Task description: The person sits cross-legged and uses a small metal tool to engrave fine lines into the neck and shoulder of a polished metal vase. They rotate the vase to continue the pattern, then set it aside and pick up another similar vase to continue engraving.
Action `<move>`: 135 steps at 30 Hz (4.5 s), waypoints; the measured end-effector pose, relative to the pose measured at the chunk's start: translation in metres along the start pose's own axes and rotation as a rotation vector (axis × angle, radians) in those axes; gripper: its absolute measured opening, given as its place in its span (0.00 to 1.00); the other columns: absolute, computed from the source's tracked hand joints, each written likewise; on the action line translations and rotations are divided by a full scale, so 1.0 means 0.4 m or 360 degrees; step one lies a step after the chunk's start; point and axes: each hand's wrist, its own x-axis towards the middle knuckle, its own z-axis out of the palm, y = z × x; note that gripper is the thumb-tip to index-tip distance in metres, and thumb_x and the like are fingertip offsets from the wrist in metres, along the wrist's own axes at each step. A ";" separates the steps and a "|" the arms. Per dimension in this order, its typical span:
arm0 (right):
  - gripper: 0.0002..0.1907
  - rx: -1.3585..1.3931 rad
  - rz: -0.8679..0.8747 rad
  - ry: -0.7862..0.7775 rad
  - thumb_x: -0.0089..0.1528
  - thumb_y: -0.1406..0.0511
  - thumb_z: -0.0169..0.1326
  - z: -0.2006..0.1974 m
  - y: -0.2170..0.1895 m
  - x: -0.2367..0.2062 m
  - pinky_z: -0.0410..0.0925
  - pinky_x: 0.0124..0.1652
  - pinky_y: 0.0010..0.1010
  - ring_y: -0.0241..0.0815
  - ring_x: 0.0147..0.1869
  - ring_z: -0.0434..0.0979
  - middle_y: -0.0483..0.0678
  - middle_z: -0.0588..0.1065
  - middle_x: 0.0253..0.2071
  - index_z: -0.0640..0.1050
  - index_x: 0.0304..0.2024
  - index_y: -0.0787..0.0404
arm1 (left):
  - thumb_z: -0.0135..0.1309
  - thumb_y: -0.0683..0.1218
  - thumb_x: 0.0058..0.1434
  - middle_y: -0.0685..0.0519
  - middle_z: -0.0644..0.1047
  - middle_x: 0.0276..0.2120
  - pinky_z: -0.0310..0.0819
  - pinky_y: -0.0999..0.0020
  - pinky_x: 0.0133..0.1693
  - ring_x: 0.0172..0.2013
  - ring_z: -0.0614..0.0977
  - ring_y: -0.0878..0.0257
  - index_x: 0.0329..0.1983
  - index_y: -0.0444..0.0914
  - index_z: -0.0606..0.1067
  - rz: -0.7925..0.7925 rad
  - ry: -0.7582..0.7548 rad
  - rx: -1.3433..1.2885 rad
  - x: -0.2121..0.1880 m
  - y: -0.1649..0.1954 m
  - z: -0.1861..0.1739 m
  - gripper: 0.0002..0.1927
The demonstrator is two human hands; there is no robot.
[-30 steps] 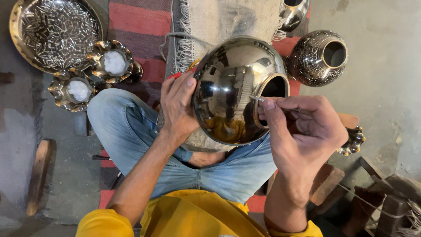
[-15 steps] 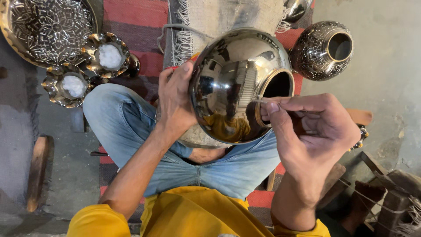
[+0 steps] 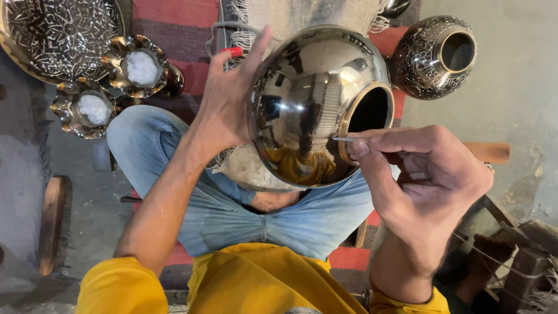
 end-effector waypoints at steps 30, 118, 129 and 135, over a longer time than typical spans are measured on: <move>0.09 -0.0079 -0.0137 -0.0019 0.67 0.80 0.62 0.001 0.004 -0.003 0.62 0.28 0.10 0.23 0.30 0.75 0.55 0.81 0.38 0.74 0.37 0.71 | 0.72 0.64 0.56 0.48 0.76 0.62 0.44 0.48 0.73 0.63 0.77 0.54 0.74 0.43 0.46 -0.0143 0.0181 0.0247 -0.047 0.060 0.033 0.58; 0.05 -0.0374 -0.0411 -0.0435 0.58 0.80 0.60 -0.057 -0.008 0.047 0.73 0.37 0.22 0.39 0.37 0.83 0.57 0.80 0.37 0.78 0.35 0.72 | 0.73 0.64 0.47 0.46 0.77 0.62 0.42 0.40 0.74 0.63 0.76 0.51 0.78 0.32 0.39 0.0023 -0.0174 -0.0072 0.064 -0.012 -0.035 0.72; 0.05 -0.0197 -0.0458 -0.0359 0.64 0.80 0.59 -0.045 0.023 0.035 0.75 0.39 0.20 0.39 0.40 0.83 0.59 0.80 0.41 0.76 0.40 0.73 | 0.70 0.65 0.59 0.44 0.76 0.63 0.56 0.52 0.71 0.58 0.82 0.55 0.76 0.33 0.44 -0.0064 0.0138 0.0192 -0.023 0.013 0.029 0.61; 0.05 -0.0324 -0.0434 -0.0537 0.62 0.80 0.59 -0.066 -0.014 0.044 0.76 0.42 0.22 0.41 0.42 0.84 0.56 0.80 0.39 0.77 0.39 0.72 | 0.74 0.63 0.42 0.45 0.76 0.62 0.49 0.42 0.70 0.61 0.78 0.49 0.77 0.34 0.39 0.0111 -0.0215 -0.0083 0.073 -0.019 -0.041 0.73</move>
